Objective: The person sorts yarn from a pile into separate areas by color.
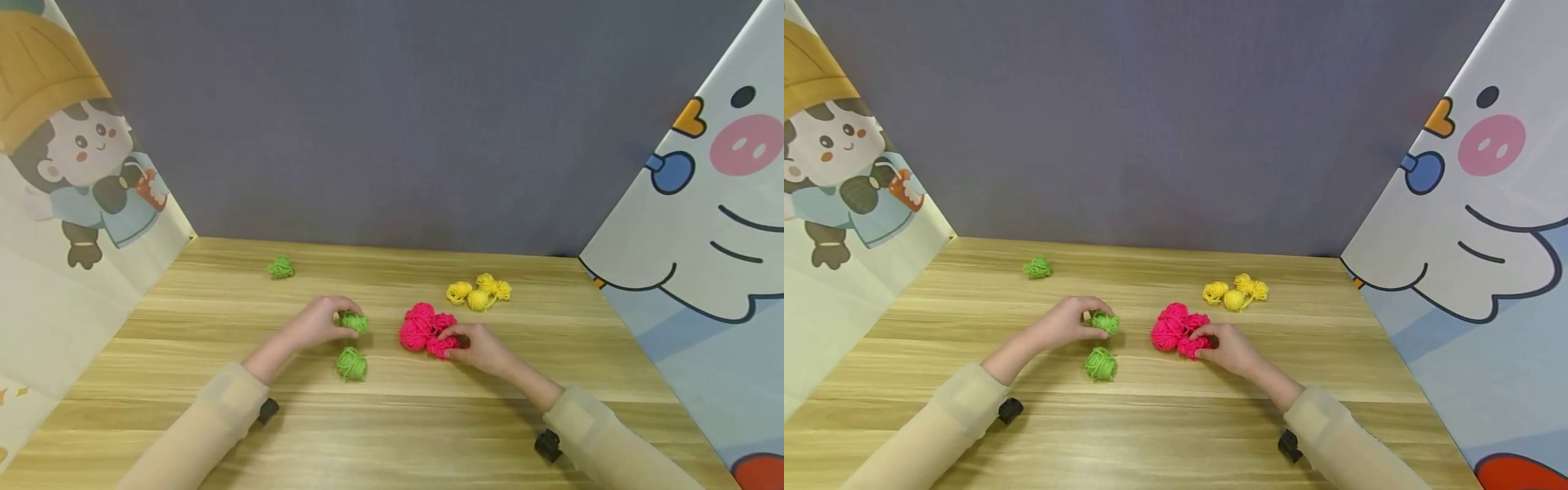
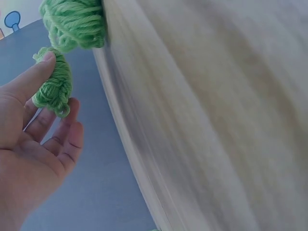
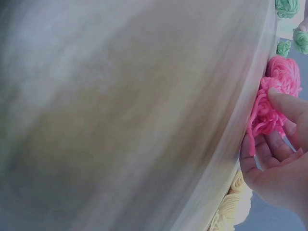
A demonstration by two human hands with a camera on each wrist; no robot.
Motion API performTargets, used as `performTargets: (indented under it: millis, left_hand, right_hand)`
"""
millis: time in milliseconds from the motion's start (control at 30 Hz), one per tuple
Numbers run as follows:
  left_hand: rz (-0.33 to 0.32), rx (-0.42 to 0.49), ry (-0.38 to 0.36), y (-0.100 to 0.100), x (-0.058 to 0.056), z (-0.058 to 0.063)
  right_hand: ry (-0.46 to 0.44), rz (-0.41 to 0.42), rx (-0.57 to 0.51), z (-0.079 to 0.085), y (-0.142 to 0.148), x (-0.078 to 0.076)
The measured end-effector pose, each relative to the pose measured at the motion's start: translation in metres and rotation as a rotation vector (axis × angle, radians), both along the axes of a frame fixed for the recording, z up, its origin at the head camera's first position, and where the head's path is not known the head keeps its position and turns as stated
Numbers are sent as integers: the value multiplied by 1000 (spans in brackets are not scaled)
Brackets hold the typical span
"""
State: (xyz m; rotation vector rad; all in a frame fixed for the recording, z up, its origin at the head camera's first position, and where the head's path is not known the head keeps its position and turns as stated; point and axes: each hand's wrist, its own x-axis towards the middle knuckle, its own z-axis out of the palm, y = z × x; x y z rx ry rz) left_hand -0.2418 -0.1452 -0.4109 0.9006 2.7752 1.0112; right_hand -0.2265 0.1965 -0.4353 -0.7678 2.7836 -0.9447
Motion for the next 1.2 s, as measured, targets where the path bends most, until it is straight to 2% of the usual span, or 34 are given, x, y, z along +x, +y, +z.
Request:
performTargets:
  millis: [400,633,800,1033,1200]
  left_hand:
    - [-99,-67,-75,4,1,-2]
    - [-131,-112,-49,3,-1,-3]
    - [-150,-143,-59,3,-4,-7]
    - [-166,-155,-87,1,-6,-7]
    - [-176,-151,-73,-2,-8,-6]
  right_hand:
    - [-7,-10,13,-1,0,0]
    - [-5,-8,5,-2,1,0]
    - [-4,-1,6,-1,0,0]
    - [-4,1,1,2,0,1]
    - [0,-2,12,2,-1,1]
